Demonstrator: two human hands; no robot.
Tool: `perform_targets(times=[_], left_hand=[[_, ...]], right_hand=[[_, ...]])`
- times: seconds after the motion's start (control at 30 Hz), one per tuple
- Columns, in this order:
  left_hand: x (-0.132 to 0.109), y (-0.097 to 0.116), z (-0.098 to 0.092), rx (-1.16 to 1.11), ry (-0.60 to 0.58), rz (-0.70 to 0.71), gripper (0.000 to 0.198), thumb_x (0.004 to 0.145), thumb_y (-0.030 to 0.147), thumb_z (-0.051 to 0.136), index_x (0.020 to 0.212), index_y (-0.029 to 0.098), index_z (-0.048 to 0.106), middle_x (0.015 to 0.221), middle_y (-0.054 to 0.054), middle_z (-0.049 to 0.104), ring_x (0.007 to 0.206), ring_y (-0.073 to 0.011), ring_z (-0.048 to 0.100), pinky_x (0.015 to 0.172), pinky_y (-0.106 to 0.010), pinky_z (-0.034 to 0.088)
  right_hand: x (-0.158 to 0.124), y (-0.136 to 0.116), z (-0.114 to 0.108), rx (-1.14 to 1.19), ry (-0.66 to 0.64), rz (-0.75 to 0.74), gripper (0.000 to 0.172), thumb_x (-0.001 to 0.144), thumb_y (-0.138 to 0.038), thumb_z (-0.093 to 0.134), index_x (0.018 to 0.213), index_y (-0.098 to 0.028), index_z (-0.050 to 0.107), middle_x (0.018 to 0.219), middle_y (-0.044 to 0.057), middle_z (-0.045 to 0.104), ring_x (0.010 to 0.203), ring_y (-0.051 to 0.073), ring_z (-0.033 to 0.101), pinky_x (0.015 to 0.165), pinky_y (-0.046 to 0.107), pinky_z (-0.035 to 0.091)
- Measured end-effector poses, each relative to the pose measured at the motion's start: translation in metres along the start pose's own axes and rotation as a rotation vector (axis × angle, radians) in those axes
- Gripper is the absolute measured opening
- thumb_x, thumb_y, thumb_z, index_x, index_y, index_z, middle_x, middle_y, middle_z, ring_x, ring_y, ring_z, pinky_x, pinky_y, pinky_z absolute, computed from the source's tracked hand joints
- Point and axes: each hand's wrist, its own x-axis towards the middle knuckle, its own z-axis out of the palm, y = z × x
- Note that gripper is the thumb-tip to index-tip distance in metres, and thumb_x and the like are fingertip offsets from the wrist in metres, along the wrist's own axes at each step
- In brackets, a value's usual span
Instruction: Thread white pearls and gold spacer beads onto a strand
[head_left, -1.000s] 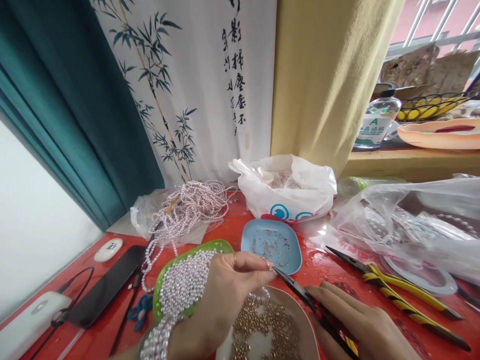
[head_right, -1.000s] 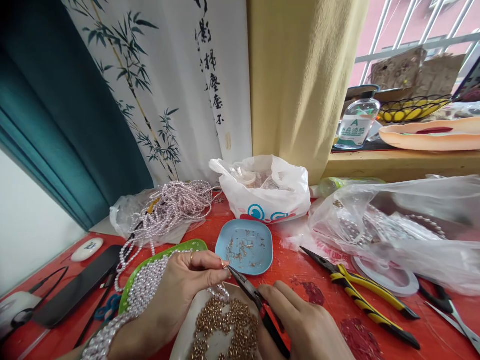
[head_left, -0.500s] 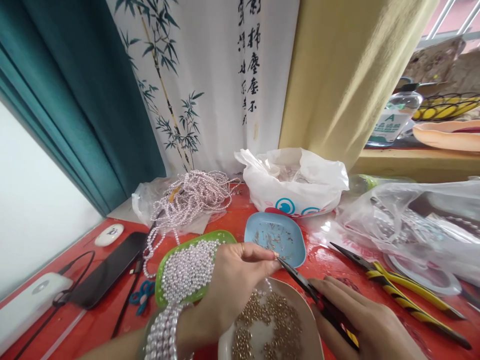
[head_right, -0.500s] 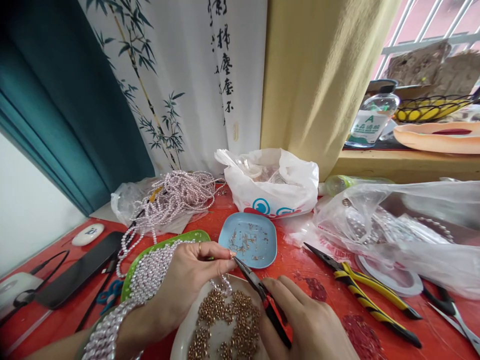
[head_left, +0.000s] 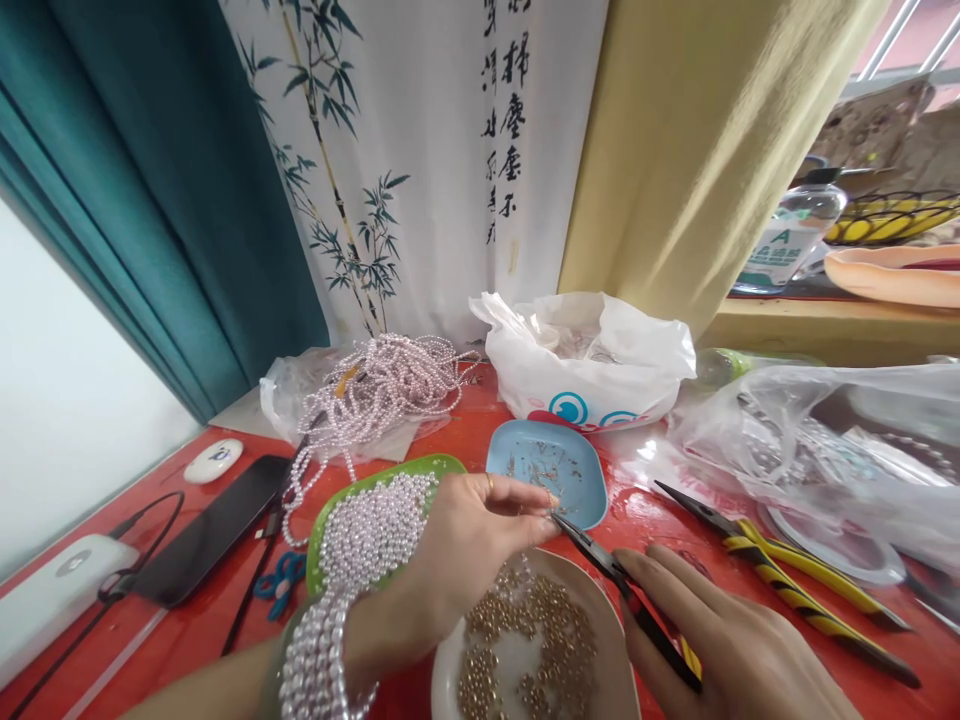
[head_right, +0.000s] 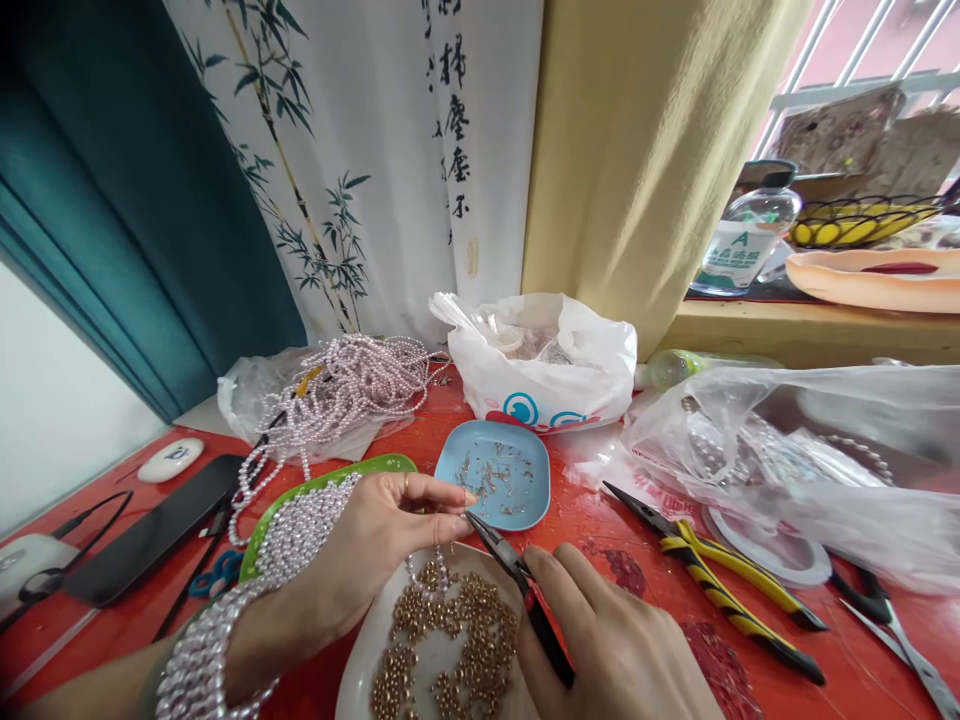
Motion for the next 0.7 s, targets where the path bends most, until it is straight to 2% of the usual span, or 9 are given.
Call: perform_targets(times=[0.1,0.23,0.37,0.43,0.53,0.6,0.7], left_hand=[[0.002,-0.001,-0.001,0.060,-0.028,0.020,0.018,0.058,0.018,0.071,0.075,0.014,0.071,0.080,-0.008,0.070,0.073,-0.0182,0.062,0.069,-0.029,0.047],[0.004,0.002,-0.006,0.125,-0.101,0.060,0.018,0.059,0.020,0.073,0.076,0.014,0.070,0.081,-0.008,0.070,0.074,-0.0178,0.062,0.071,-0.029,0.047],[0.007,0.004,-0.011,-0.065,-0.214,0.028,0.021,0.065,0.019,0.070,0.084,0.012,0.067,0.085,-0.009,0.069,0.078,-0.0161,0.062,0.071,-0.026,0.047],[0.009,0.004,-0.013,-0.169,-0.269,-0.001,0.024,0.068,0.014,0.066,0.092,0.011,0.064,0.089,-0.010,0.069,0.079,-0.0156,0.062,0.069,-0.025,0.048],[0.009,0.004,-0.015,-0.263,-0.329,-0.034,0.030,0.069,0.007,0.061,0.099,0.011,0.060,0.097,-0.011,0.066,0.080,-0.0146,0.062,0.068,-0.024,0.048],[0.007,0.004,-0.015,-0.300,-0.365,-0.051,0.033,0.069,0.003,0.058,0.101,0.011,0.060,0.098,-0.011,0.065,0.079,-0.0139,0.061,0.067,-0.023,0.048],[0.002,0.006,-0.014,-0.339,-0.419,-0.058,0.037,0.067,-0.001,0.055,0.102,0.010,0.059,0.097,-0.010,0.065,0.080,-0.0134,0.061,0.067,-0.022,0.048]], right_hand=[[0.000,-0.001,-0.002,-0.006,-0.019,0.014,0.027,0.084,-0.021,0.035,0.090,-0.016,0.061,0.078,0.009,0.068,0.054,0.018,0.064,0.040,0.024,0.048],[0.003,0.006,-0.009,0.012,-0.116,0.098,0.026,0.083,-0.025,0.039,0.098,-0.021,0.060,0.082,0.005,0.068,0.059,0.017,0.065,0.045,0.024,0.049],[-0.006,0.029,-0.008,-0.138,-0.118,0.272,0.032,0.081,-0.033,0.041,0.108,-0.022,0.056,0.095,0.008,0.065,0.073,0.023,0.066,0.055,0.034,0.052],[-0.020,0.042,-0.001,-0.215,-0.131,0.322,0.037,0.082,-0.037,0.040,0.110,-0.018,0.055,0.106,0.011,0.062,0.082,0.027,0.064,0.065,0.040,0.052],[-0.045,0.057,0.011,-0.314,-0.151,0.356,0.041,0.080,-0.041,0.041,0.106,-0.014,0.058,0.104,0.015,0.060,0.096,0.032,0.058,0.078,0.046,0.047],[-0.056,0.059,0.015,-0.305,-0.159,0.347,0.040,0.081,-0.039,0.041,0.105,-0.012,0.058,0.100,0.015,0.060,0.096,0.031,0.056,0.081,0.046,0.045],[-0.050,0.044,0.008,-0.233,-0.062,0.359,0.039,0.080,-0.043,0.045,0.102,-0.014,0.059,0.107,0.016,0.057,0.102,0.033,0.050,0.086,0.051,0.039]])
